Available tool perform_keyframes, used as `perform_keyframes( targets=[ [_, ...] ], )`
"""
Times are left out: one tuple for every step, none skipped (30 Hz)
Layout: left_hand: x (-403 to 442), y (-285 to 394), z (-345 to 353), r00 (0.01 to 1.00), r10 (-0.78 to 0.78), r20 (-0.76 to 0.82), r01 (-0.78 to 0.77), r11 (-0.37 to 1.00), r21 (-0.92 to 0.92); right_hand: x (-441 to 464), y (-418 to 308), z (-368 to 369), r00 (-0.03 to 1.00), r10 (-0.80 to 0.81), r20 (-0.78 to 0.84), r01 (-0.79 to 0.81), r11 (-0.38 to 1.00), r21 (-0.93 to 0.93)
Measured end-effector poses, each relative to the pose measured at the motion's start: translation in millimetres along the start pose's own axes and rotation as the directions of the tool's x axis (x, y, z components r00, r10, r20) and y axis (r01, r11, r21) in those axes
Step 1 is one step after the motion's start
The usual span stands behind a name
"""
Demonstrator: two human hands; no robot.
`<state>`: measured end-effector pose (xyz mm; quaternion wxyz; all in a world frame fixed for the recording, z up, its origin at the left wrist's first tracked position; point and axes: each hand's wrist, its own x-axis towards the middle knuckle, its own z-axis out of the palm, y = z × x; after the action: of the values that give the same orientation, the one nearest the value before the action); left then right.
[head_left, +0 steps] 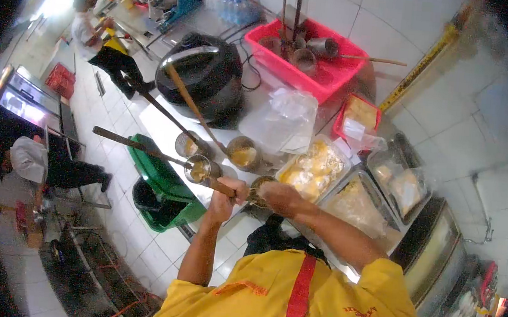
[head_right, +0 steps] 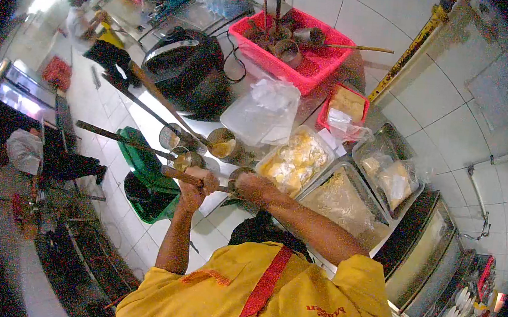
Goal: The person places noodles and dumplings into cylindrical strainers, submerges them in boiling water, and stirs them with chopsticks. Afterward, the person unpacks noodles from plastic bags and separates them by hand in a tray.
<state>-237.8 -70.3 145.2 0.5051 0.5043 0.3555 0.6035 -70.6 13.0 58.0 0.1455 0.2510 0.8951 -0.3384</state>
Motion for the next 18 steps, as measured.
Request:
perform_keyframes(
  targets=[
    [1, 0, 1, 1.000, -0.001, 0.003, 0.001, 1.000, 0.002, -3, -14, -7, 0.897, -0.166, -0.409, 0.122, 0.984, -0.131],
    [1, 1, 2, 0.999, -0.027, -0.019, 0.027, 1.000, -0.014, -4, -24, -9, 0.611, -0.334, -0.718, 0.172, 0.941, -0.291],
    [2, 2, 3, 0.998, -0.053, -0.037, 0.052, 0.998, -0.028, -1, -26, -9, 0.605, -0.327, -0.726, 0.170, 0.944, -0.284],
    [3, 1, 2, 0.998, -0.057, -0.025, 0.057, 0.998, -0.023, 3, -25, -11, 0.586, -0.380, -0.716, 0.174, 0.921, -0.348],
    [1, -2, 0, 0.997, -0.075, -0.029, 0.072, 0.993, -0.089, 5, -24, -9, 0.568, -0.427, -0.704, 0.174, 0.898, -0.404],
    [0, -4, -1, 0.995, -0.092, -0.031, 0.086, 0.984, -0.154, 11, -19, -4, 0.561, -0.414, -0.717, 0.164, 0.904, -0.394],
    [0, -2, -1, 0.995, -0.097, -0.016, 0.093, 0.985, -0.147, 19, -12, 1, 0.628, -0.463, -0.626, 0.216, 0.876, -0.431],
    [-1, -1, 1, 0.997, -0.069, -0.022, 0.068, 0.996, -0.056, 25, -5, 7, 0.686, -0.510, -0.519, 0.276, 0.842, -0.464],
    [-1, 0, 3, 0.999, -0.037, -0.032, 0.039, 0.999, 0.033, 24, -5, 5, 0.685, -0.510, -0.519, 0.275, 0.842, -0.465],
    [0, 0, 4, 0.999, -0.031, -0.038, 0.033, 0.999, 0.032, 23, -4, 2, 0.669, -0.522, -0.529, 0.291, 0.839, -0.460],
    [-1, -1, 4, 0.998, -0.021, -0.058, 0.022, 0.999, 0.023, 22, -5, 1, 0.655, -0.538, -0.531, 0.315, 0.833, -0.455],
    [-4, -1, 5, 0.996, -0.012, -0.086, 0.013, 1.000, 0.013, 15, -6, -2, 0.658, -0.551, -0.514, 0.332, 0.824, -0.459],
    [-7, -1, 4, 0.994, -0.005, -0.113, 0.006, 1.000, 0.012, 4, -5, -9, 0.630, -0.520, -0.577, 0.340, 0.853, -0.396],
    [-9, -2, 4, 0.990, -0.016, -0.137, 0.021, 0.999, 0.034, -4, -3, -12, 0.605, -0.484, -0.632, 0.355, 0.875, -0.330],
    [-10, -3, 3, 0.986, -0.025, -0.165, 0.035, 0.998, 0.055, -9, 1, -13, 0.611, -0.508, -0.607, 0.379, 0.861, -0.339],
    [-11, 1, 4, 0.983, -0.070, -0.167, 0.080, 0.995, 0.053, -14, 5, -12, 0.660, -0.487, -0.572, 0.301, 0.869, -0.393],
    [-12, 2, 6, 0.980, -0.063, -0.187, 0.075, 0.996, 0.055, -15, 6, -11, 0.700, -0.456, -0.549, 0.216, 0.868, -0.447],
    [-11, 1, 9, 0.984, -0.042, -0.171, 0.051, 0.997, 0.053, -14, -1, -11, 0.699, -0.467, -0.541, 0.226, 0.863, -0.452]
  ],
)
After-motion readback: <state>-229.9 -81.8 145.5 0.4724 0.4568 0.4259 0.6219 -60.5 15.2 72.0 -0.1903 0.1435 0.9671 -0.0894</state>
